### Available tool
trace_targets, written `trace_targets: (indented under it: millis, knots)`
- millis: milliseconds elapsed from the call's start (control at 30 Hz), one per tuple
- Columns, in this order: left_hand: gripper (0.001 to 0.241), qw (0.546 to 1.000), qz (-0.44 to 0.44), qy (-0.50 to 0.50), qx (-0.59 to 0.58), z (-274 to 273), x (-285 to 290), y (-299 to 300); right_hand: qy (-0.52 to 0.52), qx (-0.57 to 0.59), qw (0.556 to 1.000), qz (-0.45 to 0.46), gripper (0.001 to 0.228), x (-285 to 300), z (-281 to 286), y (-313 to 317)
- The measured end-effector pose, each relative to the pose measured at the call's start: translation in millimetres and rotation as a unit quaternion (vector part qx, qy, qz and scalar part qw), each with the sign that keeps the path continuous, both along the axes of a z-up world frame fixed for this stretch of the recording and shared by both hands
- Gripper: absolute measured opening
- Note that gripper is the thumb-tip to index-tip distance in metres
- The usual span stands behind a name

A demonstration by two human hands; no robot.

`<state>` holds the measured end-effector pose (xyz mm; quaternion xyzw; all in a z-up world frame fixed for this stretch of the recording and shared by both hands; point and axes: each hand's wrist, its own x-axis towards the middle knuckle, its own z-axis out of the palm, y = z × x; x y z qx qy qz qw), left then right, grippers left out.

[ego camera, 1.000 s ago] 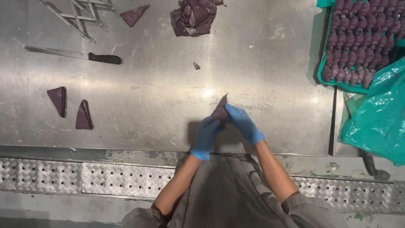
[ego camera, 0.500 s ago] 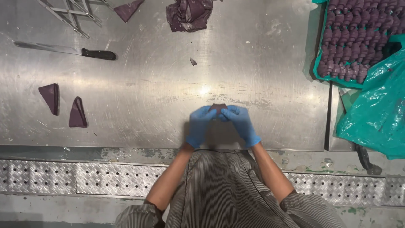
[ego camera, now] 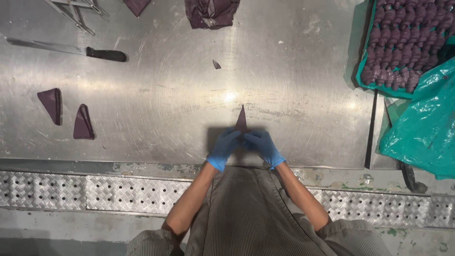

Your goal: Shape pieces of purple dough into conical or croissant-like forms on a metal workstation.

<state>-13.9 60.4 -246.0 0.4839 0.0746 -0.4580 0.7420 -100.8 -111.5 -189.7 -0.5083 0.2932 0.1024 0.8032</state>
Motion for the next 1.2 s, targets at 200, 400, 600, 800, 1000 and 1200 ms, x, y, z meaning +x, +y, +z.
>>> trace_targets:
  millis: [200, 400, 600, 800, 1000, 1200]
  knots:
    - [0.018, 0.99, 0.136, 0.041, 0.011, -0.9, -22.1, -14.9, 0.062, -0.05, 0.997, 0.021, 0.035, 19.3, 32.1, -4.6]
    - [0.018, 0.989, 0.143, 0.036, 0.008, 33.9, -28.8, -13.0, 0.145, 0.079, 0.986, -0.017, 0.048, 43.6, 14.5, -13.3]
    - [0.022, 0.989, 0.137, 0.057, -0.001, 43.5, -34.0, -5.0, 0.022, 0.154, 0.986, -0.062, 0.036, 58.1, 19.3, -9.3]
    - [0.051, 0.994, 0.072, 0.042, 0.068, 46.3, -50.4, 27.3, 0.046, 0.132, 0.99, -0.027, 0.035, 70.7, 18.8, -8.8]
    - [0.046, 0.754, -0.13, -0.596, 0.243, 108.3, -43.4, 36.5, 0.022, 0.045, 0.999, -0.021, 0.032, 73.1, 6.5, -5.0]
    - [0.081, 0.593, -0.286, -0.702, 0.271, 90.2, -32.6, 8.4, 0.017, 0.047, 0.998, -0.039, 0.032, 75.6, 5.3, -2.5]
